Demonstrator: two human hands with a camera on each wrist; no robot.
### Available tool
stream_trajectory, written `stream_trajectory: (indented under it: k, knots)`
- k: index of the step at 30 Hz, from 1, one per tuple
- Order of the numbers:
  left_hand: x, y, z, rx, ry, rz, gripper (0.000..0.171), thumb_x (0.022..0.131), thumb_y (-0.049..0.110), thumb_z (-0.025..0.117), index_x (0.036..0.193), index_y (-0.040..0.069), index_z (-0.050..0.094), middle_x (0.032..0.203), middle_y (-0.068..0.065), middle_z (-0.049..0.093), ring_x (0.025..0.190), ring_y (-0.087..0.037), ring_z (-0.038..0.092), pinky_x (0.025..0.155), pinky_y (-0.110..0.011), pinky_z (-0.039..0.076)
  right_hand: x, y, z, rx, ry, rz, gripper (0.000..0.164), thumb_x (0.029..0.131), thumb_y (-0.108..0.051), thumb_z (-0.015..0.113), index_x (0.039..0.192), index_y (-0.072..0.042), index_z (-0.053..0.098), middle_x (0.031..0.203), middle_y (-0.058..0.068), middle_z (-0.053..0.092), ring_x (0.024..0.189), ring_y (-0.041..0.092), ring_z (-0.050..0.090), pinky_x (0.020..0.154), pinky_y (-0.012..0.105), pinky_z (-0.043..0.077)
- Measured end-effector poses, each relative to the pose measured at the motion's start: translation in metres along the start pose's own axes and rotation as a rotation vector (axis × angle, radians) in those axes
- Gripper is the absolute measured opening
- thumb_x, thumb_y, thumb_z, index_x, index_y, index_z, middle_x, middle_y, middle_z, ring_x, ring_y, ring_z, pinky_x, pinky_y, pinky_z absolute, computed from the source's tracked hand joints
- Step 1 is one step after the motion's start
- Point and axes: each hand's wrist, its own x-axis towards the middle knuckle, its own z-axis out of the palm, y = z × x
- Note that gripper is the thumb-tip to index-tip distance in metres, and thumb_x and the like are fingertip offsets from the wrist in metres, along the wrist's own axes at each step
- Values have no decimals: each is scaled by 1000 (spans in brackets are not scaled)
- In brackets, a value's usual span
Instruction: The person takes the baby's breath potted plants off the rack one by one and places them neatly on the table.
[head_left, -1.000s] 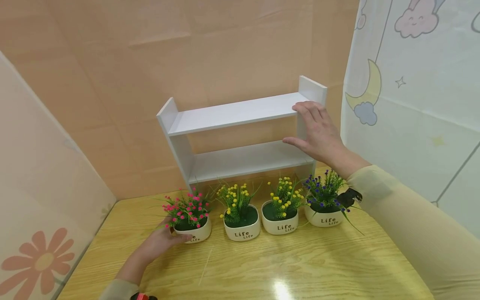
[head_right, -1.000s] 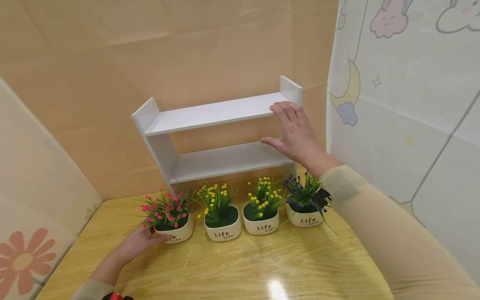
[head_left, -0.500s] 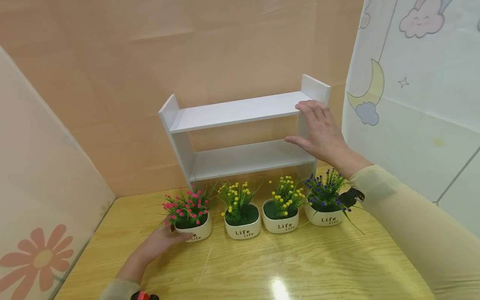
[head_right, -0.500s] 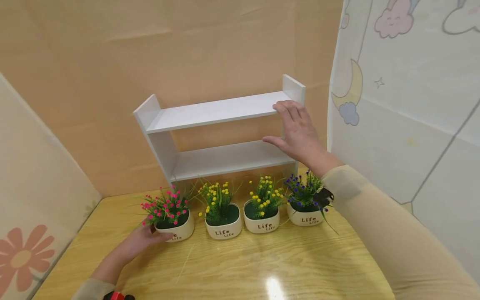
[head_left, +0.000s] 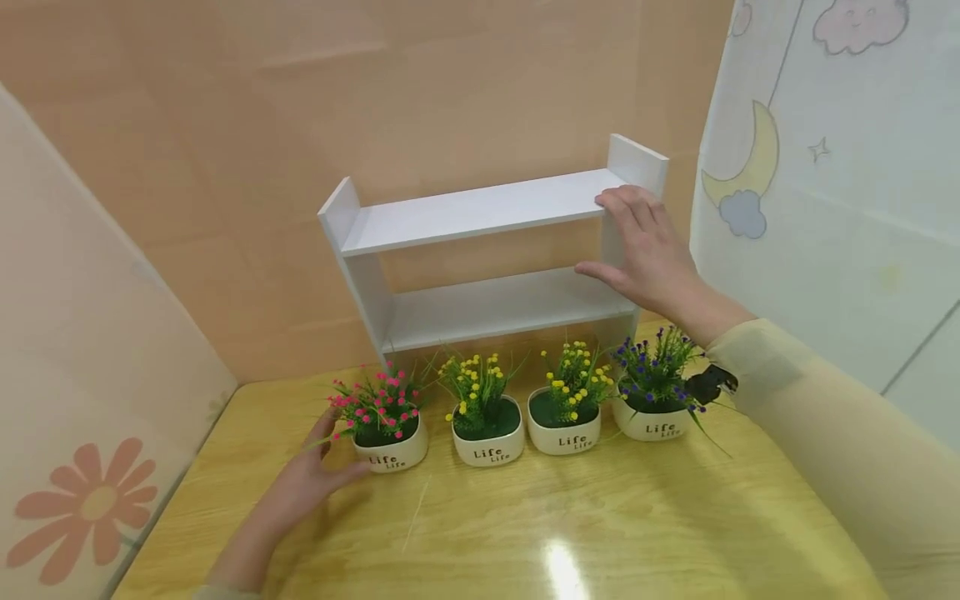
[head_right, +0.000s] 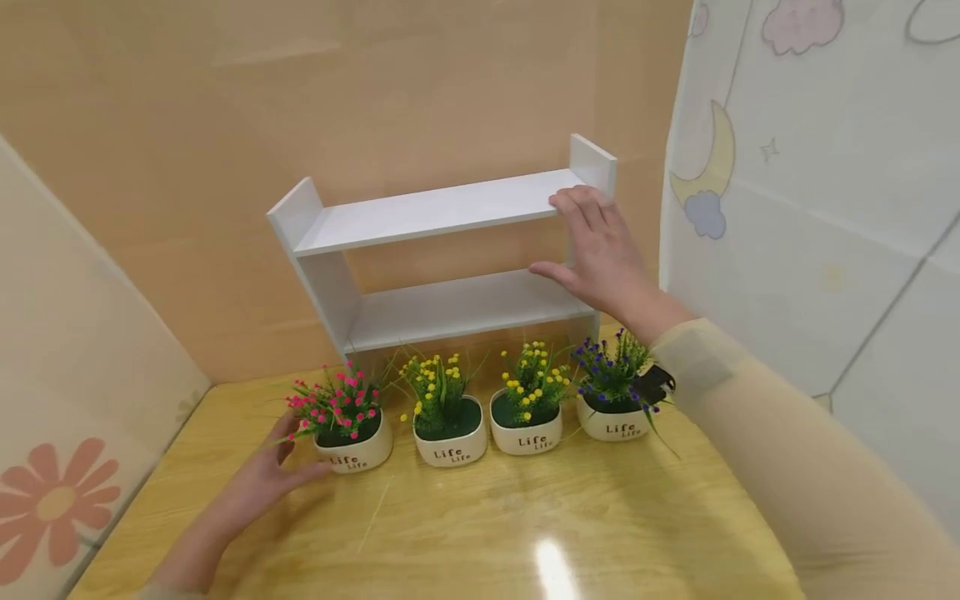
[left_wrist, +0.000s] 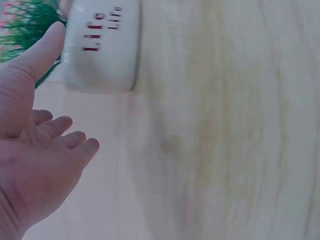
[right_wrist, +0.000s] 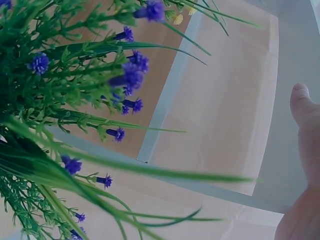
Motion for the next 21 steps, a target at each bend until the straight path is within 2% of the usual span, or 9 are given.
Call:
stream_trajectory:
  k: [4,7,11,16,21]
  knots:
    - [-13,9,-15,2,38,42,122,99,42,86,177,12,-2,183,-20,4,159,-63,16,119,-74,33,2,-3,-3,4,-27,28,97,93,-34,92,164,0,35,165,25,37,160,43,24,134,50,15]
    - [-23,16,-25,23,52,40,120,100,42,84,177,12,-3,184,-19,4,157,-66,18,116,-79,33,2,-7,-7,13,-68,65,97,98,-36,87,169,-1,31,171,23,35,165,40,18,135,48,11]
    - [-33,30,-35,55,62,41,118,103,46,80,178,17,-6,184,-18,1,155,-69,18,111,-85,32,-3,-17,-13,22,-95,107,96,102,-37,82,172,0,27,175,22,31,168,38,12,136,50,8]
    - [-36,57,-42,84,94,118,108,108,42,74,178,21,-6,183,-19,0,156,-70,15,112,-87,27,-21,-34,-18,25,-66,118,91,103,-34,82,170,2,32,175,24,32,167,42,16,135,53,10]
    - [-29,92,-39,219,158,227,95,112,42,68,178,10,7,181,-26,12,162,-59,14,121,-81,21,-44,-52,-19,20,-35,62,90,99,-28,86,167,5,38,171,26,38,163,47,26,134,59,13]
